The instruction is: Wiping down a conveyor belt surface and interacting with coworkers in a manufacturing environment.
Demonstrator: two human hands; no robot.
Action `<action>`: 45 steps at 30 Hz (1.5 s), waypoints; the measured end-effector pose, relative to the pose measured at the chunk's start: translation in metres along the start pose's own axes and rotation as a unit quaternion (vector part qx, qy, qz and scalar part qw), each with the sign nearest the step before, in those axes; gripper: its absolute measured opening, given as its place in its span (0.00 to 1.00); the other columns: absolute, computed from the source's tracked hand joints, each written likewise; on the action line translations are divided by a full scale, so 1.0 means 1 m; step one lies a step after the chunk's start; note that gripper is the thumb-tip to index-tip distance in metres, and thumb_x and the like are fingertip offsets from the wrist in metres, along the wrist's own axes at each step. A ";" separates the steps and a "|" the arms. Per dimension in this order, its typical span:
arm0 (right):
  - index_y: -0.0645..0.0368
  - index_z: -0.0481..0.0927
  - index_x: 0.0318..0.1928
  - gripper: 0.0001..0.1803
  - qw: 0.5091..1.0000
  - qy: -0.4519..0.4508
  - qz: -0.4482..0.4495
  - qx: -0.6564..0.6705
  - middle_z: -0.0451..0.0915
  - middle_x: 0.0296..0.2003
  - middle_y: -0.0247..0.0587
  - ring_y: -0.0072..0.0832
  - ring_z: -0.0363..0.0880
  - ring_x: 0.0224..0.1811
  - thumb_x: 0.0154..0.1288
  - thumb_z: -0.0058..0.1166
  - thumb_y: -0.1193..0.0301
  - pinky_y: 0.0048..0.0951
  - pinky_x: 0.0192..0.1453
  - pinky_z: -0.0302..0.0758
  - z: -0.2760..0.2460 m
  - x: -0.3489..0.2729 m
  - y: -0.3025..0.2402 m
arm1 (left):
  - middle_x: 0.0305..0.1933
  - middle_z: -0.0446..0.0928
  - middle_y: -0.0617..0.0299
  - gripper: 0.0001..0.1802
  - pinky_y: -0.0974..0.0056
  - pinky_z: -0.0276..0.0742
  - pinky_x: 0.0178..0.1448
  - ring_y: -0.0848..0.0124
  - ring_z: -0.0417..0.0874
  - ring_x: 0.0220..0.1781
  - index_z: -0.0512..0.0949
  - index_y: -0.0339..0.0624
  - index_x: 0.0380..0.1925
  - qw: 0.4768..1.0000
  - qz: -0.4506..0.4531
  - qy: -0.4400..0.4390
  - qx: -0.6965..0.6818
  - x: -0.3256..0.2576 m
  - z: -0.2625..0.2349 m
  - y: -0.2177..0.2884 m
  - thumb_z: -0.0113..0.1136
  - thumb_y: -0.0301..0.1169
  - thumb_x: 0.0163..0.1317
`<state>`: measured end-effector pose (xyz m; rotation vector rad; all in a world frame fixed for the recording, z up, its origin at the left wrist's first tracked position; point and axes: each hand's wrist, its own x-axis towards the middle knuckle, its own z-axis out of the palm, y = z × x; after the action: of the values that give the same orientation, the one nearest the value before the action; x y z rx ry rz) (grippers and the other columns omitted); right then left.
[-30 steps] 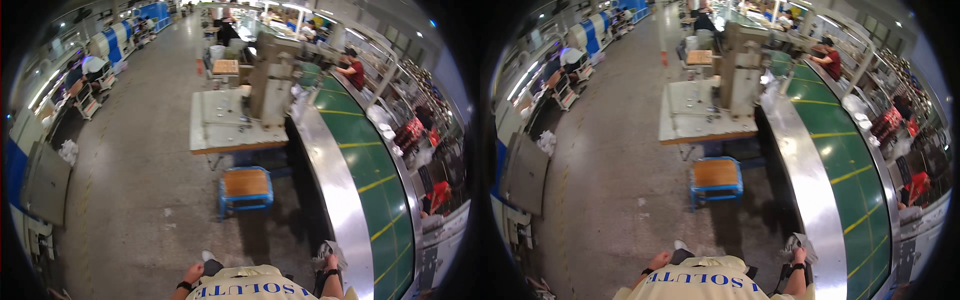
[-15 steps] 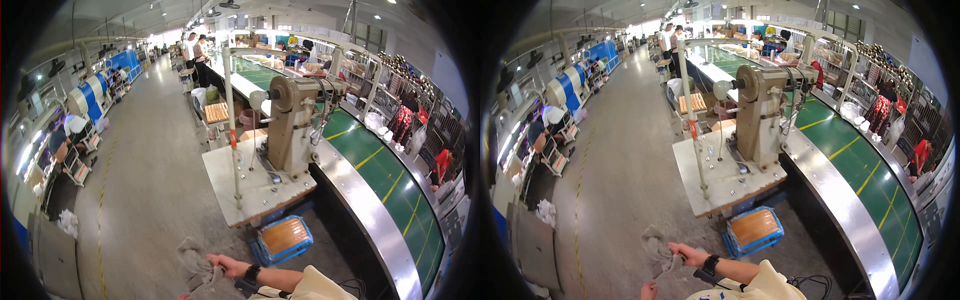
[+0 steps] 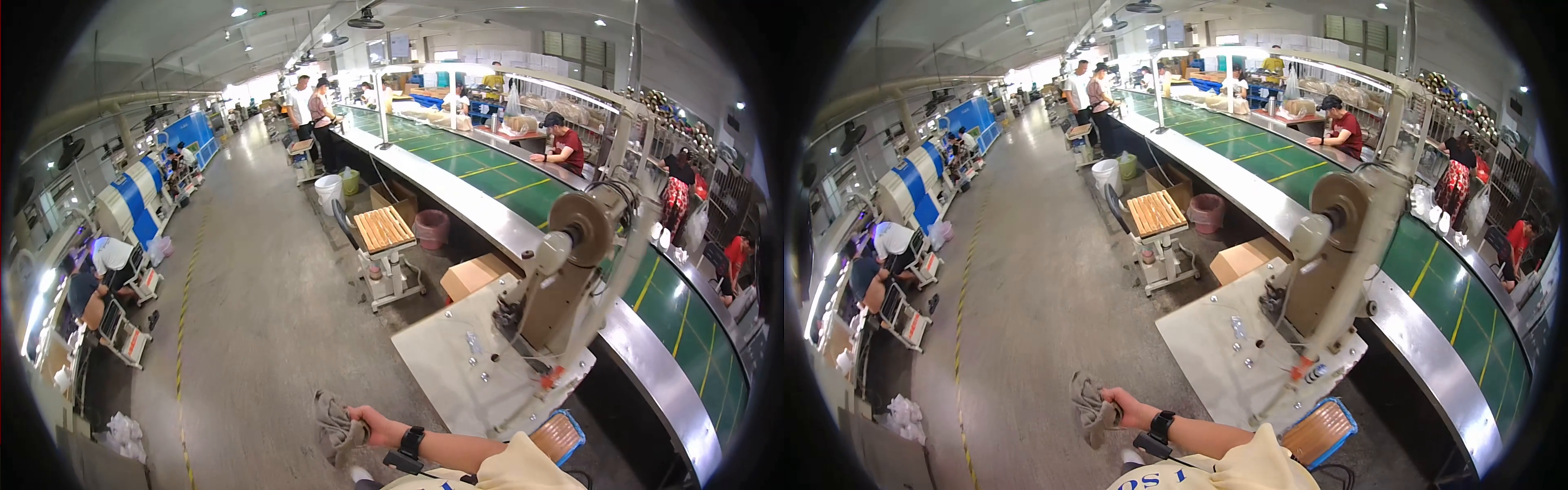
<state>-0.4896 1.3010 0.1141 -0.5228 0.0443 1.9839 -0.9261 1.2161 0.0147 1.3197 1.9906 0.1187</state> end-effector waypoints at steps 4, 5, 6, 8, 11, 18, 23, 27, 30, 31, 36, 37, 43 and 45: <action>0.65 0.74 0.50 0.23 0.994 0.013 -0.111 0.009 0.79 0.48 0.43 0.35 0.77 0.51 0.51 0.42 0.74 0.36 0.60 0.72 0.025 0.067 -0.063 | 0.63 0.68 0.44 0.25 0.52 0.66 0.65 0.52 0.67 0.66 0.68 0.34 0.59 1.000 0.003 -0.015 -0.019 0.118 -0.022 0.054 0.47 0.39 0.68; 0.66 0.73 0.51 0.23 0.990 0.012 -0.133 0.035 0.78 0.49 0.45 0.36 0.77 0.51 0.52 0.43 0.74 0.36 0.61 0.72 0.028 0.081 -0.080 | 0.63 0.68 0.44 0.25 0.52 0.66 0.65 0.52 0.66 0.66 0.68 0.34 0.59 1.000 0.009 -0.018 -0.022 0.154 -0.034 0.075 0.47 0.39 0.68; 0.66 0.73 0.51 0.24 0.986 0.010 -0.155 0.061 0.78 0.49 0.46 0.38 0.77 0.52 0.52 0.43 0.73 0.37 0.61 0.72 0.031 0.096 -0.096 | 0.63 0.68 0.44 0.25 0.52 0.66 0.65 0.52 0.66 0.66 0.68 0.34 0.59 0.999 0.015 -0.020 -0.024 0.189 -0.045 0.096 0.47 0.39 0.68; 0.66 0.73 0.51 0.23 0.975 0.068 -0.191 0.086 0.78 0.50 0.47 0.40 0.77 0.52 0.53 0.43 0.71 0.40 0.61 0.72 0.027 0.115 -0.126 | 0.63 0.68 0.44 0.25 0.52 0.66 0.65 0.52 0.66 0.66 0.67 0.34 0.60 0.999 0.022 -0.030 -0.032 0.243 -0.057 0.140 0.47 0.39 0.68; 0.62 0.73 0.52 0.23 0.942 0.122 -0.279 0.141 0.78 0.49 0.47 0.40 0.76 0.53 0.54 0.43 0.70 0.44 0.58 0.72 0.014 0.126 -0.168 | 0.63 0.68 0.44 0.25 0.52 0.66 0.65 0.52 0.66 0.67 0.67 0.34 0.60 0.998 0.023 -0.042 -0.042 0.313 -0.070 0.201 0.46 0.39 0.68; 0.57 0.74 0.51 0.25 0.879 0.155 -0.411 0.187 0.78 0.49 0.44 0.40 0.76 0.51 0.49 0.46 0.67 0.45 0.51 0.71 -0.003 0.099 -0.267 | 0.67 0.62 0.45 0.27 0.49 0.63 0.66 0.52 0.61 0.70 0.64 0.35 0.62 0.962 0.218 -0.113 0.122 0.502 -0.081 0.380 0.46 0.40 0.67; 0.56 0.76 0.45 0.22 0.810 0.223 -0.488 0.236 0.80 0.43 0.41 0.41 0.76 0.48 0.46 0.45 0.67 0.45 0.49 0.71 -0.038 0.098 -0.353 | 0.35 0.81 0.54 0.17 0.58 0.78 0.45 0.62 0.82 0.37 0.78 0.38 0.45 0.911 0.351 -0.163 0.140 0.599 0.012 0.430 0.57 0.35 0.59; 0.56 0.77 0.43 0.22 0.783 0.178 -0.525 0.281 0.81 0.41 0.40 0.41 0.77 0.46 0.44 0.45 0.68 0.44 0.50 0.71 -0.067 0.111 -0.418 | 0.36 0.82 0.55 0.18 0.59 0.78 0.45 0.62 0.83 0.38 0.78 0.39 0.45 0.827 0.475 -0.218 0.207 0.643 0.028 0.521 0.57 0.38 0.60; 0.57 0.77 0.45 0.23 0.774 0.168 -0.525 0.310 0.80 0.42 0.42 0.41 0.77 0.47 0.43 0.44 0.70 0.42 0.50 0.73 -0.082 0.110 -0.467 | 0.36 0.82 0.55 0.18 0.60 0.78 0.45 0.62 0.83 0.39 0.78 0.39 0.45 0.807 0.486 -0.249 0.226 0.640 0.096 0.614 0.58 0.38 0.60; 0.60 0.76 0.46 0.24 0.762 0.165 -0.538 0.319 0.79 0.44 0.44 0.42 0.77 0.48 0.43 0.44 0.70 0.43 0.53 0.73 -0.091 0.109 -0.480 | 0.36 0.82 0.54 0.18 0.60 0.78 0.46 0.62 0.83 0.39 0.78 0.39 0.45 0.799 0.490 -0.260 0.233 0.639 0.119 0.641 0.58 0.39 0.60; 0.63 0.75 0.46 0.24 0.715 0.195 -0.566 0.362 0.79 0.46 0.46 0.44 0.76 0.49 0.44 0.45 0.71 0.46 0.56 0.73 -0.117 0.085 -0.569 | 0.37 0.82 0.54 0.18 0.60 0.78 0.46 0.62 0.83 0.40 0.78 0.40 0.45 0.767 0.494 -0.309 0.268 0.627 0.210 0.752 0.58 0.39 0.60; 0.60 0.76 0.45 0.23 0.700 0.195 -0.584 0.362 0.79 0.44 0.43 0.42 0.77 0.48 0.44 0.45 0.71 0.45 0.54 0.74 -0.128 0.074 -0.589 | 0.37 0.82 0.54 0.18 0.61 0.78 0.46 0.62 0.83 0.40 0.78 0.40 0.45 0.758 0.495 -0.321 0.279 0.624 0.225 0.774 0.58 0.40 0.60; 0.68 0.74 0.43 0.23 0.590 0.292 -0.727 0.195 0.79 0.40 0.49 0.44 0.79 0.45 0.42 0.41 0.76 0.43 0.57 0.76 -0.137 -0.017 -0.725 | 0.38 0.82 0.54 0.18 0.61 0.78 0.47 0.61 0.84 0.41 0.78 0.40 0.45 0.714 0.499 -0.365 0.328 0.579 0.295 0.945 0.58 0.41 0.60; 0.59 0.71 0.47 0.26 0.472 0.521 -0.707 0.069 0.76 0.35 0.41 0.39 0.79 0.40 0.41 0.43 0.82 0.34 0.46 0.78 -0.136 -0.056 -0.763 | 0.38 0.82 0.54 0.18 0.61 0.78 0.47 0.61 0.84 0.41 0.79 0.40 0.44 0.698 0.503 -0.373 0.348 0.559 0.306 1.010 0.59 0.41 0.60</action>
<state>0.2373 1.5709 0.1616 -1.0819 0.3856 -0.1925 -0.0824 2.0600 -0.0464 2.3200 0.4201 -0.6372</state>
